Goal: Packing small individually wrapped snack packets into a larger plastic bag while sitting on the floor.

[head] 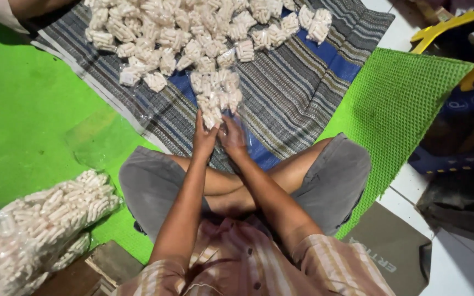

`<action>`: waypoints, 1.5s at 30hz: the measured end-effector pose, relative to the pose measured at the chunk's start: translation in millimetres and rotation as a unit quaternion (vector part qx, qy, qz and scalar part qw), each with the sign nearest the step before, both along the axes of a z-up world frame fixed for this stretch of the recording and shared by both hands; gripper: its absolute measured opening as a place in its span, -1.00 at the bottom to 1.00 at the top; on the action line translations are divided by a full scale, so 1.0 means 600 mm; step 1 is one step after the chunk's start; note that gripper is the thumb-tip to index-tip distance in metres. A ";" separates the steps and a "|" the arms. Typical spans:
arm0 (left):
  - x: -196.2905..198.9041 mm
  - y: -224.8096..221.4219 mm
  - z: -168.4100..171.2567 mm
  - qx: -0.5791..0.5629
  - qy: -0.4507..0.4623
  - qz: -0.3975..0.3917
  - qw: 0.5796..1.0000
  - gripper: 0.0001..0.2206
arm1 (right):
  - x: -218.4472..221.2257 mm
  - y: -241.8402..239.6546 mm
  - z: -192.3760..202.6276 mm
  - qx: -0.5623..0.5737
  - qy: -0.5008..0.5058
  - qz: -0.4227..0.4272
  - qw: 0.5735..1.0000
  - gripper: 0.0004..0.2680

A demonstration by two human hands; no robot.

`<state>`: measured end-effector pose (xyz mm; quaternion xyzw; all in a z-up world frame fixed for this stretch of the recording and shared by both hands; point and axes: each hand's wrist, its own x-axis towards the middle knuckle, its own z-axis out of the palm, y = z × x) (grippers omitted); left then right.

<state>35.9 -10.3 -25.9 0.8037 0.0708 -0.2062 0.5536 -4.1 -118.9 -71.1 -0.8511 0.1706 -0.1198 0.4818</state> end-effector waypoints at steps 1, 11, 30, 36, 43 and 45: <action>0.002 -0.002 -0.001 0.004 -0.007 0.003 1.000 -0.24 | -0.003 -0.001 0.017 0.002 -0.004 0.005 1.000 -0.58; 0.011 -0.001 -0.019 -0.030 -0.011 0.010 0.999 -0.28 | -0.083 0.013 0.125 -0.009 0.096 0.048 0.994 -0.49; 0.004 -0.020 0.112 -0.038 0.061 -0.005 0.997 -0.27 | 0.174 -0.581 0.043 -0.177 0.226 -0.082 0.954 -0.45; 0.010 -0.007 0.026 -0.082 -0.008 0.002 0.997 -0.33 | 0.304 -0.714 -0.043 -0.228 0.171 -0.085 0.955 -0.27; 0.026 -0.023 0.049 0.046 0.101 -0.019 0.994 -0.23 | 0.399 -0.737 0.013 -0.209 0.321 -0.017 0.924 -0.14; 0.020 -0.018 0.043 0.050 0.109 -0.007 0.993 -0.23 | 0.401 -0.759 -0.022 -0.254 0.298 0.037 0.920 -0.16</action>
